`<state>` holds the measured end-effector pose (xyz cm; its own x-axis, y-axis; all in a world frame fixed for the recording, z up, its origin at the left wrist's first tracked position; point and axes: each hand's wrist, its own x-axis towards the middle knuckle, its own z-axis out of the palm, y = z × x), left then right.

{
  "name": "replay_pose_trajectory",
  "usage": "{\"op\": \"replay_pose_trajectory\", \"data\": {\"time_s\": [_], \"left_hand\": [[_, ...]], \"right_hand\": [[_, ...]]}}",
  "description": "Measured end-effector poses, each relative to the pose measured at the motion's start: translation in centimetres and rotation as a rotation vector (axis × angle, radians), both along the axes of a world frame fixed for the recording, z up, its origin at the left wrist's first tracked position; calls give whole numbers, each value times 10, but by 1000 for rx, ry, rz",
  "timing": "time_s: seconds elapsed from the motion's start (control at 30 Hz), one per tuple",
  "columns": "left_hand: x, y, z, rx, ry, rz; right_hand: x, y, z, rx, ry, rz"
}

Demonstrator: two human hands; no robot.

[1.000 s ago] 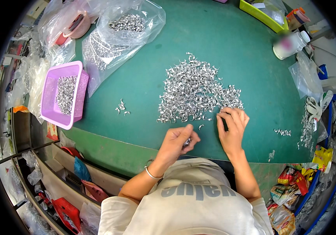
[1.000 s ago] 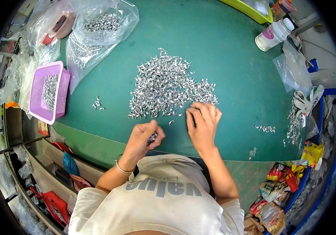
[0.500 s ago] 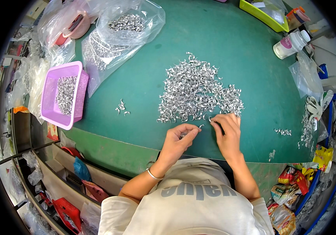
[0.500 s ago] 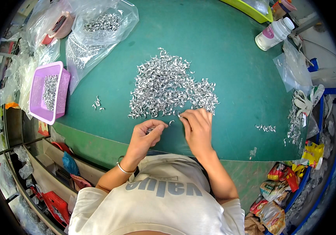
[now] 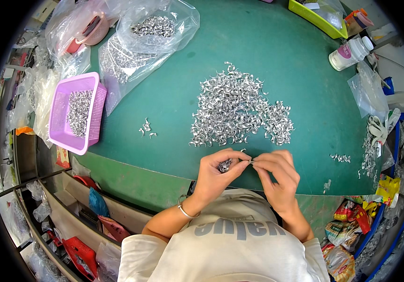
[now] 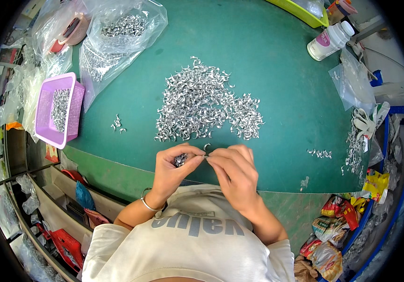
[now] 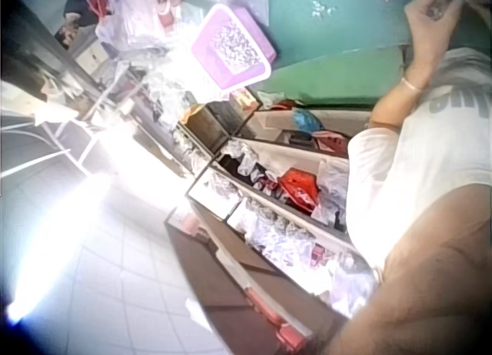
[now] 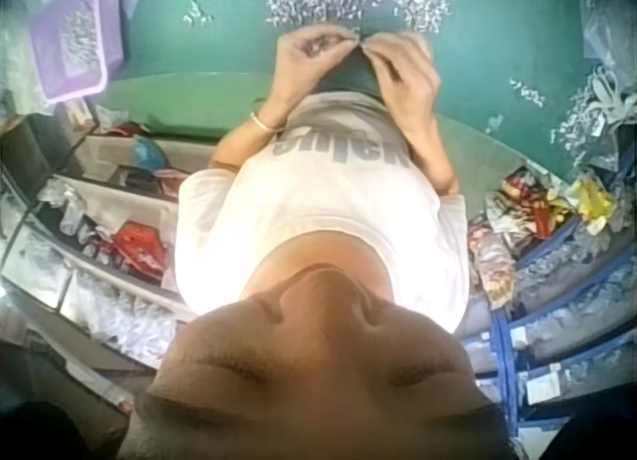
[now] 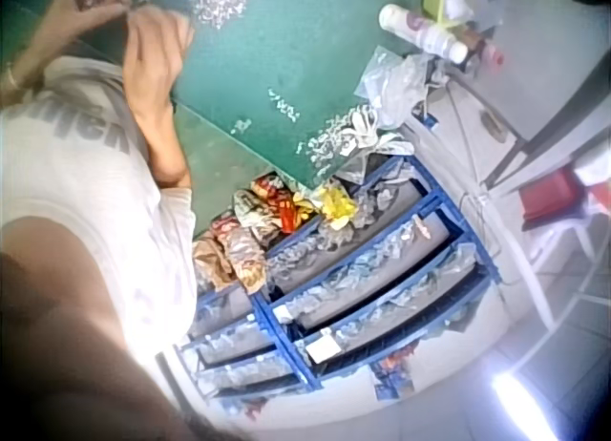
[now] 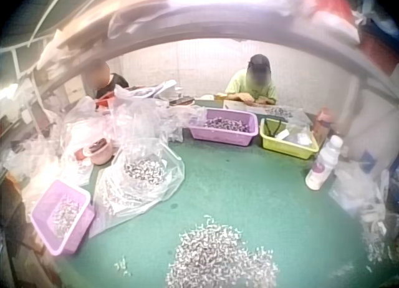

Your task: The person picks up and sorts small silver metal components by hand on a green table, moving them from a pile into a pink plastic basket and smaller groups.

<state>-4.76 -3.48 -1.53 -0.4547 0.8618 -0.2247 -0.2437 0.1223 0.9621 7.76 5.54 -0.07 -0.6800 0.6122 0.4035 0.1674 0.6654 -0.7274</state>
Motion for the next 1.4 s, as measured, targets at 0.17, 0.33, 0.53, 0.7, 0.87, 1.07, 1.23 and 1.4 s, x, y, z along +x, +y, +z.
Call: {"op": "replay_pose_trajectory", "data": {"time_s": [0.17, 0.33, 0.53, 0.7, 0.87, 1.07, 1.23, 1.4], "left_hand": [[0, -3, 1, 54, 28, -45], [-4, -4, -2, -30, -340, -112], [-15, -9, -21, 56, -1159, -94], [-15, -13, -22, 41, -851, 40], [-12, -15, -22, -33, -663, 123], [-1, -8, -20, -60, -30, 26], [-2, -5, -18, 27, 129, -48], [-5, -5, -10, -74, -647, 17]], "right_hand": [[1, -1, 8, 108, -40, 2], [-2, -4, 11, -97, 20, -23], [2, 1, -19, -425, -87, -174], [-9, -5, -43, 46, -342, -80], [-9, -3, -59, 54, -248, -62], [-1, -4, -40, -954, 29, -30], [2, -5, -28, -1285, 137, 29], [0, -10, -20, -1169, 160, 56]]}}
